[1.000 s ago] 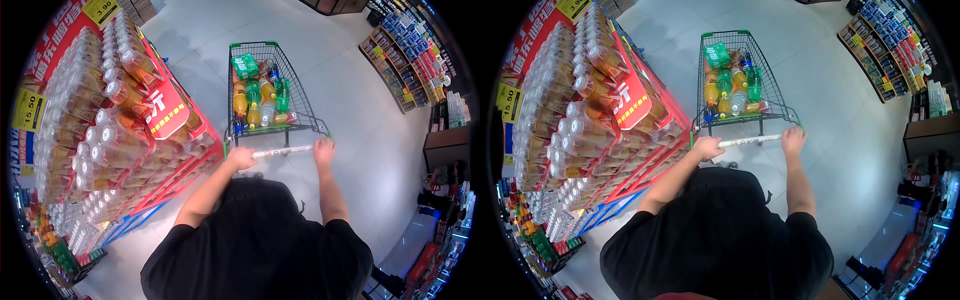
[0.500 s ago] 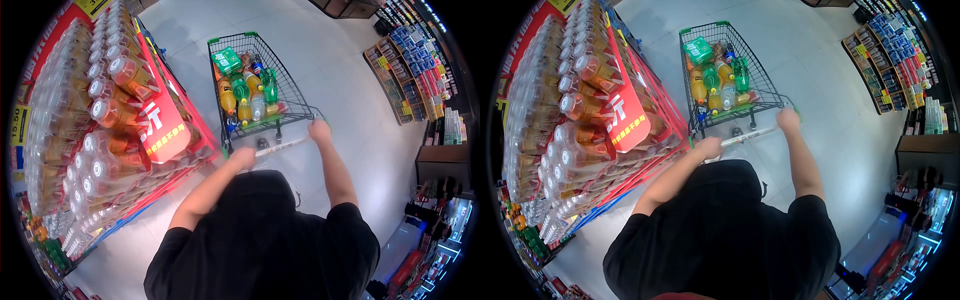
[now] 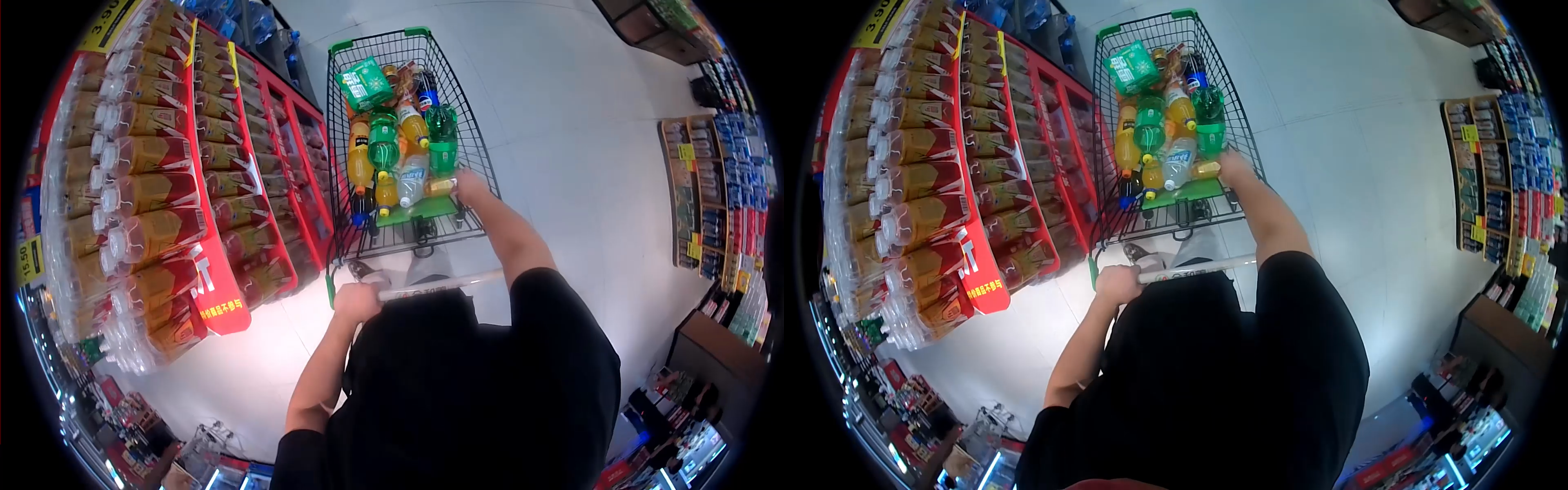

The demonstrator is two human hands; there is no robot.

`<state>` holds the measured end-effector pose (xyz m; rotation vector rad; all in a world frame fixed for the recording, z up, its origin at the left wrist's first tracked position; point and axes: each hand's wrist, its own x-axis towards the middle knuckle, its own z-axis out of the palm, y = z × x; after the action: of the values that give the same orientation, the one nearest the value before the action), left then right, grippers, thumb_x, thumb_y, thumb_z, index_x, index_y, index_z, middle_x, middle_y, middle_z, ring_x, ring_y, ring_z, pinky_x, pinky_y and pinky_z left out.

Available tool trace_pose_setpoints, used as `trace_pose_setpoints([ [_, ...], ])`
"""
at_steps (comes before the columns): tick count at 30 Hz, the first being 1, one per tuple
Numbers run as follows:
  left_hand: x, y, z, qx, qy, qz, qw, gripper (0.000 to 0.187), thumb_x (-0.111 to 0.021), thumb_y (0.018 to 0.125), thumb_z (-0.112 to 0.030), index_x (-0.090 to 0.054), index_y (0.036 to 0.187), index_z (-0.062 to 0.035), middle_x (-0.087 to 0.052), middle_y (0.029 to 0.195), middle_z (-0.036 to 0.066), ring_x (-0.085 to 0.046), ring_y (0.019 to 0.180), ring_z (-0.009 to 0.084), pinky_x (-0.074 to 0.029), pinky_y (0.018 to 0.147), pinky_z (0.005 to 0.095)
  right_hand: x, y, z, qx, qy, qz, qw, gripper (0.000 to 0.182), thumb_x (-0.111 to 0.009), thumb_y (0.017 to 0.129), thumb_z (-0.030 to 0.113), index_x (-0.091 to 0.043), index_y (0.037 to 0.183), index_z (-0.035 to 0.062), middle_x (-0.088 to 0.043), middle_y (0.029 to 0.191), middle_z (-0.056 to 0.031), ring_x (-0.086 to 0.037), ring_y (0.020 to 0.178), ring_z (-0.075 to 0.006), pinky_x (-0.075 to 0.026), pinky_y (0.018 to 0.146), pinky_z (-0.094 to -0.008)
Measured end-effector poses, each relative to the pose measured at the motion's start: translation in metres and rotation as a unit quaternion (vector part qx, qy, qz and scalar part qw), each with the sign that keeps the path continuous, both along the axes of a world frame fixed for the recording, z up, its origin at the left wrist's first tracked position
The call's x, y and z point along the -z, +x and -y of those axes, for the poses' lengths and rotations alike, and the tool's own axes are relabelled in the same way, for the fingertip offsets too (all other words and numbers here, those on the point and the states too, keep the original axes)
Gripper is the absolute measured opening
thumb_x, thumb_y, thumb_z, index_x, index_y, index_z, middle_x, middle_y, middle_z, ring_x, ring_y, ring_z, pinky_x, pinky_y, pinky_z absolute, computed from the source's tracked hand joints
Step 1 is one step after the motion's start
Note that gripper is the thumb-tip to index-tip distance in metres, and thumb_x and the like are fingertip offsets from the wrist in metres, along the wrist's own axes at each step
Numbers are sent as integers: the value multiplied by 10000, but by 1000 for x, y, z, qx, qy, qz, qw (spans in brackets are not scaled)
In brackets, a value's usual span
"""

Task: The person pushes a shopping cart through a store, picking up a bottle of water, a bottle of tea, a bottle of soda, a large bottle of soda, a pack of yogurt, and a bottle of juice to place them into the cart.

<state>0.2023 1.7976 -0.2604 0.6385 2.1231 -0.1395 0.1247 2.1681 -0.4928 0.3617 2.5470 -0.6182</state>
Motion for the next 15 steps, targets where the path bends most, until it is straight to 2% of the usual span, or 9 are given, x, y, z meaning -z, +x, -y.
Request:
trace_pose_setpoints([
  [1, -6, 0, -5, -20, 10, -10, 1000, 356, -635, 865, -341, -727, 1130, -123, -776, 975, 126, -746, 906, 333, -581, 811, 471, -2, -8, -6, -45, 12, 5, 999, 348, -741, 885, 154, -629, 1206, 77, -581, 1313, -160, -617, 1197, -348, -538, 983, -456],
  [2, 9, 10, 5, -23, 2, -2, 1000, 356, -635, 865, -341, -727, 1130, -123, -776, 975, 126, -746, 906, 333, -581, 811, 471, 25, 9, -2, -48, 3, 12, 999, 348, -741, 885, 154, -629, 1206, 77, -581, 1313, -160, -617, 1197, -348, -538, 983, -456],
  [4, 21, 13, 9, -22, 5, -41, 999, 286, -619, 870, -335, -726, 1054, -143, -771, 927, 105, -748, 857, 320, -580, 768, 472, 50, -5, -6, -99, 50, -40, 993, 329, -742, 895, 166, -634, 1186, 56, -596, 1264, -162, -615, 1181, -351, -531, 991, -449],
  [6, 29, 15, 11, -41, -5, -48, 998, 264, -617, 869, -339, -721, 1018, -147, -766, 908, 97, -747, 838, 313, -579, 751, 473, 65, -10, -4, -104, 36, -41, 993, 322, -737, 909, 209, -635, 1167, 45, -609, 1231, -164, -618, 1171, -349, -525, 995, -446],
  [9, 33, 18, 13, -53, -8, -57, 997, 237, -617, 866, -345, -714, 964, -152, -759, 879, 89, -745, 810, 308, -577, 728, 474, 77, -3, -5, -120, 98, -32, 987, 313, -711, 937, 256, -636, 1152, 41, -623, 1199, -160, -620, 1156, -341, -521, 988, -443],
  [12, 34, 15, 9, -69, -7, -63, 996, 223, -621, 860, -349, -714, 928, -158, -753, 857, 85, -740, 783, 307, -578, 711, 470, 96, -6, 0, -176, 171, -40, 969, 309, -635, 983, 287, -621, 1201, 68, -629, 1195, -141, -622, 1141, -303, -516, 952, -453],
  [15, 39, 18, 14, -66, 0, -81, 995, 205, -630, 851, -347, -714, 887, -163, -744, 824, 76, -733, 743, 301, -577, 677, 464, 109, -9, -4, -176, 181, -62, 965, 323, -618, 990, 305, -609, 1226, 85, -630, 1208, -117, -608, 1171, -281, -507, 953, -460],
])
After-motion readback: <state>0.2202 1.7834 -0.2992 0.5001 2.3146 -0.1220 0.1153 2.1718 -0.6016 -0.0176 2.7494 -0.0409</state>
